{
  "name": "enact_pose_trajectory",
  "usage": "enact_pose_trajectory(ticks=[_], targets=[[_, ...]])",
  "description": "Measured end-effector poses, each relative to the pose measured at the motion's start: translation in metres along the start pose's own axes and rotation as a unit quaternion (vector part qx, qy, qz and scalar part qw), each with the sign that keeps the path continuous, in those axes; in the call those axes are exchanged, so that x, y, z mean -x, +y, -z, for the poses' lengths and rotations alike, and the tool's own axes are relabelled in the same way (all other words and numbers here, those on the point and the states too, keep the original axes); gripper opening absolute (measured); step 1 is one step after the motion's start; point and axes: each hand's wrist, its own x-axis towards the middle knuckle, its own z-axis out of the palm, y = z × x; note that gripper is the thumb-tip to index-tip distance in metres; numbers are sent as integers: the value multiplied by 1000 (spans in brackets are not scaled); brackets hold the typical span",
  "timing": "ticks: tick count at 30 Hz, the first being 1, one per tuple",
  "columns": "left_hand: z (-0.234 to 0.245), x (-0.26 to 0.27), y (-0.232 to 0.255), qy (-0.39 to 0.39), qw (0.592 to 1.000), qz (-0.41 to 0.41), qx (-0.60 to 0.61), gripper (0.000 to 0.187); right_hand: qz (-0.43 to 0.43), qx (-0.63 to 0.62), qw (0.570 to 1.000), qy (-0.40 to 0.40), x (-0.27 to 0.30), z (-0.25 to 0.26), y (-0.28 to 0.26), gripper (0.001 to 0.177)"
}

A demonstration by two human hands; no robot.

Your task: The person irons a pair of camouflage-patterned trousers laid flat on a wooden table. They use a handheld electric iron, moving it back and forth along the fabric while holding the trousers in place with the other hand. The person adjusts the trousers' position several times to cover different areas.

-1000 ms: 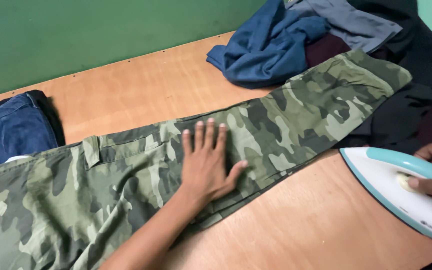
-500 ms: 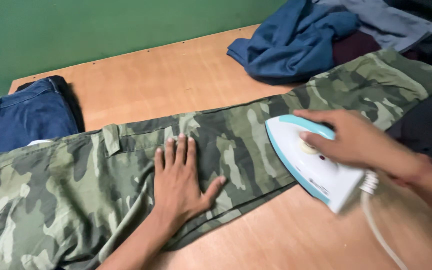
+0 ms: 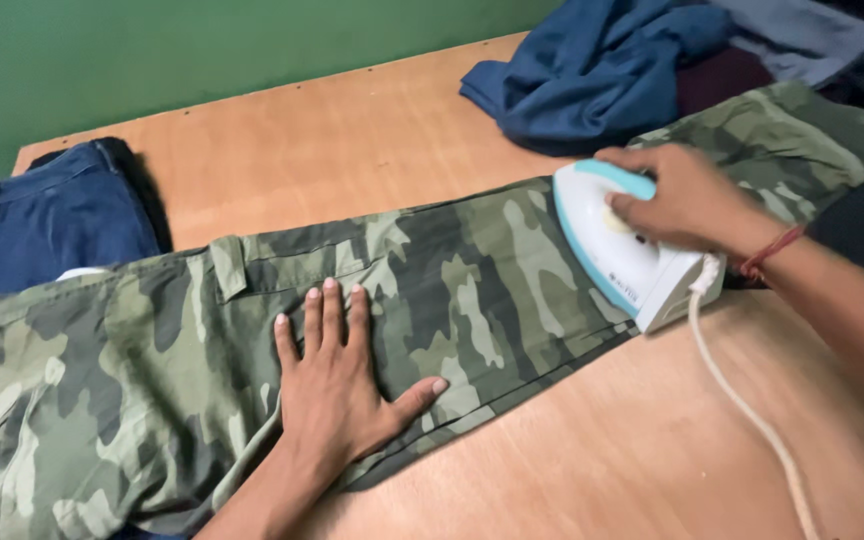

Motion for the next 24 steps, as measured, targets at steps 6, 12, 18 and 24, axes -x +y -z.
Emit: enact_pose_trajectory(ticks=[6, 12, 18, 24], targets=[[2, -2, 1, -18, 1000, 10, -6, 134, -67, 12, 995, -78, 46, 7, -34, 56], [6, -1, 3, -16, 1000, 18, -1, 136, 90, -19, 995, 49, -20, -28, 4, 54], [10, -2, 1, -50, 998, 36, 6, 141, -35, -62, 997, -11, -29, -24, 2, 56], [10, -4, 1, -70, 997, 35, -5, 141, -56, -36, 989, -135, 19, -4, -21, 63]])
